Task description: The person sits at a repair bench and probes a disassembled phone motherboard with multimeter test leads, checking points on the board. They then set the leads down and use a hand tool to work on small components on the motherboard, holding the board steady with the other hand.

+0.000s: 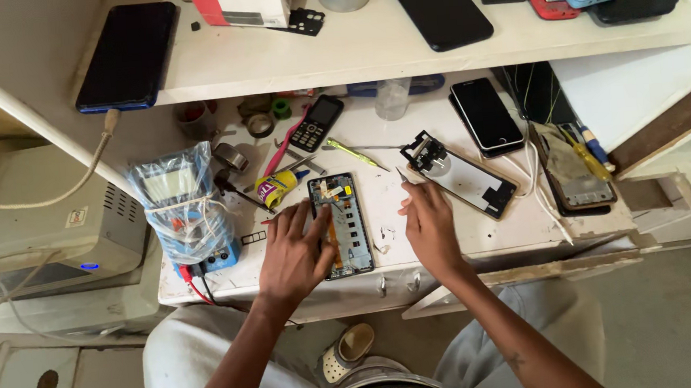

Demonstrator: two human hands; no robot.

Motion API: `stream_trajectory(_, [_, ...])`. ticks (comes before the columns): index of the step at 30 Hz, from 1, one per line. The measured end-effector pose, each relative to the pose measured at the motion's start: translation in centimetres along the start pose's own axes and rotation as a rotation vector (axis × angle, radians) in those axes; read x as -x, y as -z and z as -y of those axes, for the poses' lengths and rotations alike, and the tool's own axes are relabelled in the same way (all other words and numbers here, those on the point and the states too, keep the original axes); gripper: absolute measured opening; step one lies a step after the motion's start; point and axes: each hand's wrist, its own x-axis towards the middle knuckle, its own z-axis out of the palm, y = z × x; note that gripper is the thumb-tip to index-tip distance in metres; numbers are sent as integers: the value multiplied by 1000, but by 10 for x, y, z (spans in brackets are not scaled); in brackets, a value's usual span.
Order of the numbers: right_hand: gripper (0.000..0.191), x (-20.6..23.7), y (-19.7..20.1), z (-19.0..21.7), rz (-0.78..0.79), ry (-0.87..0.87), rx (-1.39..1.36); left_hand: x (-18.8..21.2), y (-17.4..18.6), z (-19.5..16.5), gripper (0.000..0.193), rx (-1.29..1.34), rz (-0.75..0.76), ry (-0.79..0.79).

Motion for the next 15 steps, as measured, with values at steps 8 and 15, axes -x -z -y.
stream_trajectory(8, [32,0,-2,3,8,-14,30,0,1,-2,58,-12,11,-1])
stream_trajectory(15, [26,1,-2,4,8,-13,29,-2,3,-4,51,-63,59,3])
